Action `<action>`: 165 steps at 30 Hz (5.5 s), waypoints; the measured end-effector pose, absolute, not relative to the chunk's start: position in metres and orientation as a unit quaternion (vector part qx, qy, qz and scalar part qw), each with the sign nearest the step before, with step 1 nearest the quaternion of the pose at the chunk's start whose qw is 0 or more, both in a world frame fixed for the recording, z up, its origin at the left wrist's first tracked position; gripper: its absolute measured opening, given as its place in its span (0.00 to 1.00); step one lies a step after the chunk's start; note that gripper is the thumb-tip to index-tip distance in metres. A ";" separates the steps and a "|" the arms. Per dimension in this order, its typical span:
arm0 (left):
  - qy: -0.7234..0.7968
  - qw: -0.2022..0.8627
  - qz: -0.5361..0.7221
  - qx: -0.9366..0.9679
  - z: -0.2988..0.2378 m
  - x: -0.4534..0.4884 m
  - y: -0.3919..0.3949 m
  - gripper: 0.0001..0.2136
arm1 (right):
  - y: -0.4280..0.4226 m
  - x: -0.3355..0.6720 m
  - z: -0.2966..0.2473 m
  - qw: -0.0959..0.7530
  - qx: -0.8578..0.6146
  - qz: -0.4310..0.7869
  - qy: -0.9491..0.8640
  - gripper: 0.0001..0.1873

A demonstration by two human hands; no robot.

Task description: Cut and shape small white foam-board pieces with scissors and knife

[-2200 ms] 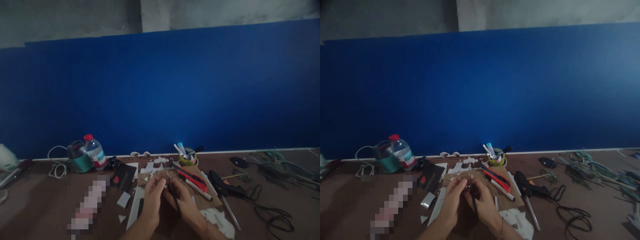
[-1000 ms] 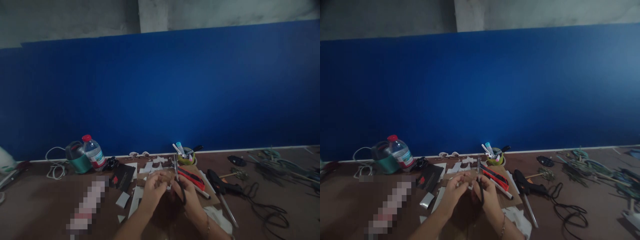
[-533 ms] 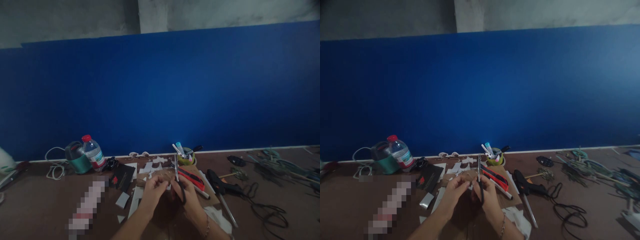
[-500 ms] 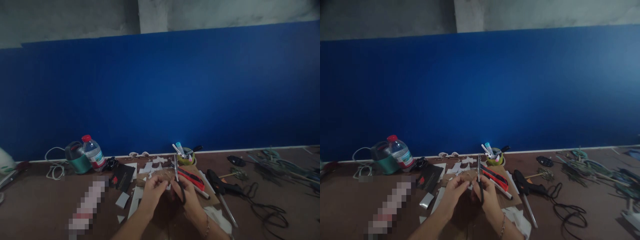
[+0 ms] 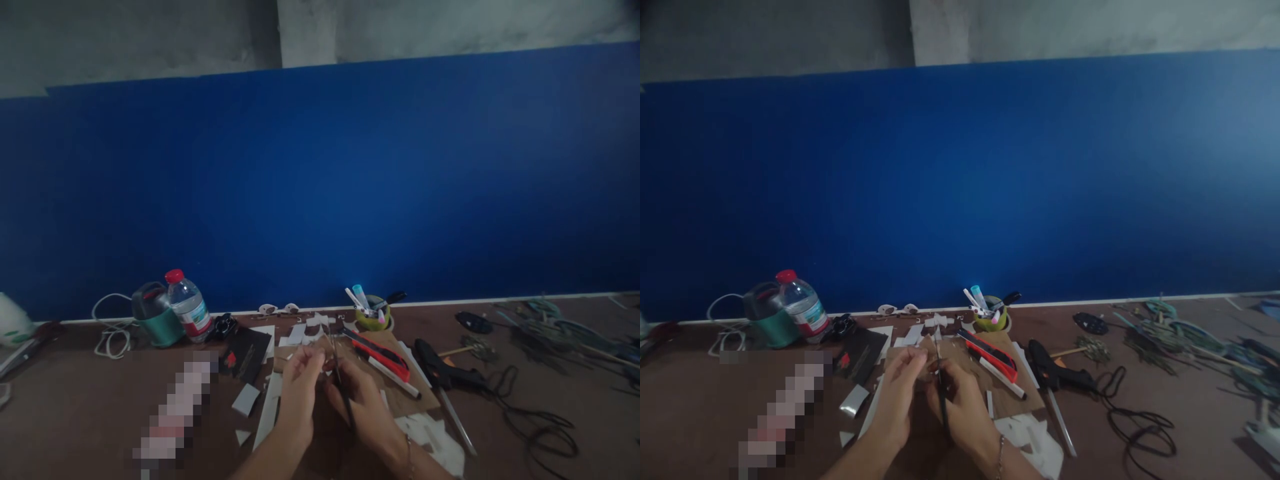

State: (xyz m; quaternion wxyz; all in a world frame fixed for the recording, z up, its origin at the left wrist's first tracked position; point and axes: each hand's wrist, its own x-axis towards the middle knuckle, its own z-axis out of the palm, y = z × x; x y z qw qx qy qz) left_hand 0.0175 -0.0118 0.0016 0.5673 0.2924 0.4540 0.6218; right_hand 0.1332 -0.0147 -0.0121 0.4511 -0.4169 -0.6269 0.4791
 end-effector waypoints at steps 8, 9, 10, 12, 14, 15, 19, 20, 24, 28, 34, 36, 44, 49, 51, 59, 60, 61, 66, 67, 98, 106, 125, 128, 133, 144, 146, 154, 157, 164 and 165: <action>0.440 0.576 0.625 0.290 0.003 0.019 -0.012 0.13 | -0.013 0.134 -0.019 0.452 -0.405 0.471 -0.641 0.15; 0.437 0.577 0.626 0.291 0.003 0.019 -0.012 0.13 | -0.013 0.134 -0.018 0.452 -0.402 0.473 -0.641 0.15; 0.435 0.579 0.626 0.289 0.003 0.019 -0.012 0.13 | -0.013 0.134 -0.018 0.453 -0.399 0.474 -0.641 0.15; 0.434 0.582 0.626 0.285 0.003 0.019 -0.012 0.13 | -0.013 0.134 -0.017 0.454 -0.393 0.476 -0.642 0.16; 0.436 0.584 0.624 0.282 0.002 0.019 -0.012 0.13 | -0.014 0.134 -0.017 0.457 -0.389 0.479 -0.640 0.16; 0.438 0.582 0.624 0.282 0.002 0.019 -0.012 0.13 | -0.014 0.134 -0.017 0.461 -0.388 0.482 -0.637 0.16; 0.455 0.563 0.618 0.307 0.003 0.018 -0.012 0.12 | -0.014 0.133 -0.020 0.471 -0.386 0.483 -0.629 0.13; 0.459 0.556 0.618 0.312 0.003 0.017 -0.012 0.12 | -0.014 0.132 -0.020 0.471 -0.388 0.480 -0.630 0.11; 0.460 0.555 0.618 0.314 0.003 0.016 -0.012 0.13 | -0.015 0.132 -0.020 0.477 -0.401 0.467 -0.628 0.08; 0.448 0.561 0.621 0.316 0.001 0.017 -0.012 0.13 | -0.016 0.131 -0.018 0.483 -0.399 0.466 -0.625 0.08; 0.429 0.578 0.618 0.317 0.003 0.017 -0.010 0.13 | -0.016 0.132 -0.014 0.467 -0.412 0.468 -0.628 0.10; 0.426 0.581 0.614 0.322 0.006 0.017 -0.009 0.12 | -0.016 0.133 -0.013 0.463 -0.414 0.470 -0.627 0.10; 0.422 0.603 0.618 0.276 0.003 0.019 -0.010 0.12 | -0.015 0.131 -0.014 0.466 -0.370 0.511 -0.621 0.14; 0.416 0.614 0.613 0.272 -0.002 0.021 -0.011 0.11 | -0.017 0.131 -0.015 0.461 -0.370 0.517 -0.619 0.15; 0.420 0.611 0.613 0.274 -0.001 0.021 -0.012 0.11 | -0.017 0.131 -0.016 0.459 -0.371 0.517 -0.620 0.14; 0.415 0.610 0.616 0.277 0.006 0.022 -0.014 0.11 | -0.016 0.130 -0.020 0.471 -0.369 0.515 -0.614 0.13; 0.412 0.611 0.616 0.278 0.005 0.022 -0.014 0.10 | -0.015 0.130 -0.020 0.473 -0.370 0.512 -0.614 0.12; 0.411 0.611 0.616 0.279 0.004 0.022 -0.014 0.10 | -0.015 0.129 -0.019 0.475 -0.372 0.507 -0.616 0.11; 0.417 0.600 0.618 0.290 0.001 0.021 -0.013 0.10 | -0.016 0.128 -0.014 0.474 -0.388 0.489 -0.621 0.08; 0.419 0.596 0.619 0.293 0.001 0.021 -0.013 0.10 | -0.016 0.128 -0.013 0.475 -0.391 0.487 -0.620 0.08; 0.452 0.581 0.567 0.369 0.013 0.009 -0.006 0.10 | -0.014 0.134 -0.019 0.455 -0.417 0.454 -0.642 0.10; 0.435 0.576 0.568 0.395 0.002 0.003 0.000 0.09 | -0.013 0.134 -0.019 0.446 -0.436 0.435 -0.649 0.07; 0.462 0.554 0.536 0.438 0.013 0.005 -0.003 0.08 | -0.013 0.133 -0.017 0.447 -0.420 0.487 -0.622 0.11; 0.452 0.559 0.538 0.441 0.012 0.005 -0.002 0.08 | -0.013 0.134 -0.017 0.442 -0.429 0.465 -0.636 0.09; 0.445 0.560 0.533 0.451 0.012 0.000 0.001 0.07 | -0.013 0.134 -0.013 0.435 -0.434 0.461 -0.641 0.09; 0.433 0.595 0.543 0.405 0.013 0.002 -0.002 0.08 | -0.009 0.135 -0.015 0.429 -0.440 0.473 -0.631 0.06; 0.445 0.582 0.548 0.404 0.012 0.004 -0.003 0.07 | -0.009 0.135 -0.018 0.431 -0.438 0.485 -0.623 0.06; 0.465 0.550 0.502 0.479 0.008 -0.004 0.004 0.05 | -0.008 0.134 -0.014 0.446 -0.413 0.514 -0.605 0.12; 0.462 0.563 0.499 0.470 0.006 -0.005 0.005 0.05 | -0.009 0.134 -0.011 0.443 -0.422 0.506 -0.608 0.13; 0.430 0.607 0.513 0.428 0.013 -0.006 0.005 0.07 | -0.010 0.134 -0.012 0.442 -0.424 0.498 -0.614 0.12; 0.429 0.611 0.513 0.425 0.014 -0.006 0.005 0.08 | -0.010 0.134 -0.013 0.440 -0.426 0.498 -0.614 0.12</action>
